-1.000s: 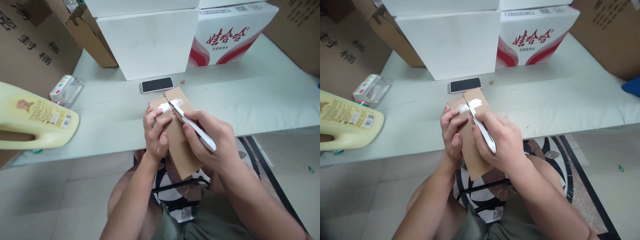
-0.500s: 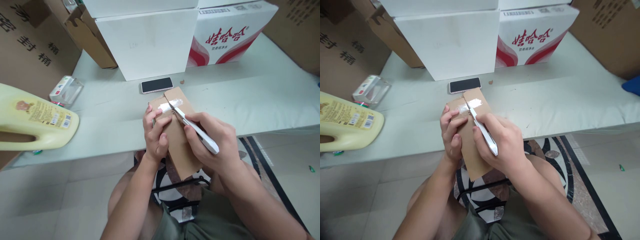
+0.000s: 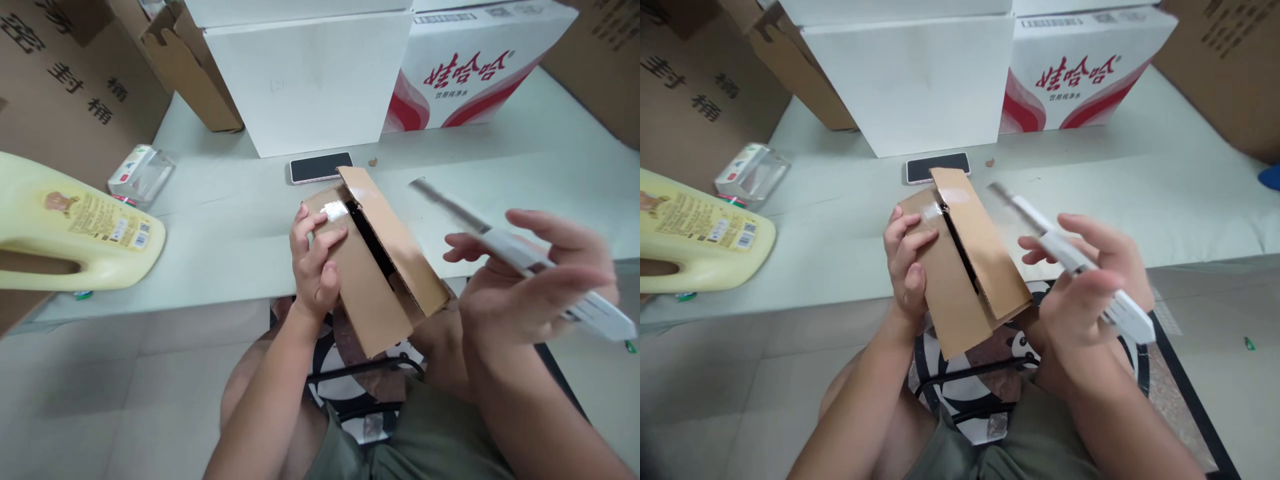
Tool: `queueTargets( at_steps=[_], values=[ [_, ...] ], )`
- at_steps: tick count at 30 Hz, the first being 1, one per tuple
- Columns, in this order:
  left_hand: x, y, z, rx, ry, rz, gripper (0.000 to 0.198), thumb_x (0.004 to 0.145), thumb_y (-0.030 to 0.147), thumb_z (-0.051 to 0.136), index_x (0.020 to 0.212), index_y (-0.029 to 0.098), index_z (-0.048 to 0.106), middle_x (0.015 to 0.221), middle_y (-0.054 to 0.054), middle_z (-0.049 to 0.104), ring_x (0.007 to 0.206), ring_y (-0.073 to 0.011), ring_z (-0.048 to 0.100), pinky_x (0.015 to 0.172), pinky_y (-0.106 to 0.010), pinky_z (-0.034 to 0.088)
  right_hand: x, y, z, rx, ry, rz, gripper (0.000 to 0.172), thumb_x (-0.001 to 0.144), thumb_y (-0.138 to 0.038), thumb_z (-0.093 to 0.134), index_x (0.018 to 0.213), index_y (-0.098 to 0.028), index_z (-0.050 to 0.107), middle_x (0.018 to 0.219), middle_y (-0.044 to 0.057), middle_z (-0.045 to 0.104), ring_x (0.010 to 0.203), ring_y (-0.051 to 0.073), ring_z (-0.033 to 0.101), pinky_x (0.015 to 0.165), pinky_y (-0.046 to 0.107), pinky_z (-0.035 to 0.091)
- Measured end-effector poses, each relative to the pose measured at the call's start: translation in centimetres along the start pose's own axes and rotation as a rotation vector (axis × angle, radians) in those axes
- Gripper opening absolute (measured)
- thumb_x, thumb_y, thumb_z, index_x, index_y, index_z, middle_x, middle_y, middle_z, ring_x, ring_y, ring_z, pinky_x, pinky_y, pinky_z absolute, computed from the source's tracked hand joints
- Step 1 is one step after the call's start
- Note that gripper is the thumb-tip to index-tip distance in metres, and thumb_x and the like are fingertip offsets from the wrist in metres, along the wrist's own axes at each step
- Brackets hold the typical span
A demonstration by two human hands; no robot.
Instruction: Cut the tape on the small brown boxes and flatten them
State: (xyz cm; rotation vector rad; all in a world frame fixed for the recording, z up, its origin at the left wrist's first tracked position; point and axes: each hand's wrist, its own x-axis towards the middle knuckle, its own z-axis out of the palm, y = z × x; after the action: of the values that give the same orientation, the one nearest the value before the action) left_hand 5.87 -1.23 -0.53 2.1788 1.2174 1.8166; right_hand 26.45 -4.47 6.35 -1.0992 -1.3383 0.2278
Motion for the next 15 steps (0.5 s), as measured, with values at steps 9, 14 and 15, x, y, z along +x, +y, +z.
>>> queueTargets(
  at_steps=[9,14,15],
  values=[
    [-0.6,-0.1,-0.5,0.018,0.019,-0.132,0.044,0.104,0.049,0.032,0.12,0.023,0.064,0.135,-0.01,0.055,0.15,-0.0339,0.039,0.128,-0.058,0.029,0.5,8.7,0.5,-0.362,-0.433,0.379,0.054,0.083,-0.047,0.071,0.132,-0.025,0.063,0.12,0.013,0.075,0.105,0.033,0.072,0.09,0.055,0.058],
    [-0.8,-0.8,-0.9,-0.002,0.044,-0.12,0.044,0.103,0.05,0.033,0.121,0.025,0.064,0.134,-0.009,0.054,0.148,-0.0335,0.041,0.128,-0.056,0.028,0.5,10.7,1.0,-0.342,-0.55,0.595,0.067,0.087,-0.057,0.059,0.143,-0.02,0.061,0.148,0.021,0.059,0.139,0.041,0.054,0.114,0.065,0.043],
    [-0.9,-1.0,-1.0,-0.008,0.054,-0.115,0.044,0.103,0.051,0.034,0.121,0.025,0.064,0.134,-0.009,0.054,0.147,-0.0332,0.042,0.127,-0.056,0.029,0.5,10.6,1.1,-0.351,-0.538,0.585,0.065,0.088,-0.058,0.055,0.139,-0.019,0.064,0.151,0.021,0.056,0.146,0.041,0.047,0.119,0.065,0.038]
  ],
)
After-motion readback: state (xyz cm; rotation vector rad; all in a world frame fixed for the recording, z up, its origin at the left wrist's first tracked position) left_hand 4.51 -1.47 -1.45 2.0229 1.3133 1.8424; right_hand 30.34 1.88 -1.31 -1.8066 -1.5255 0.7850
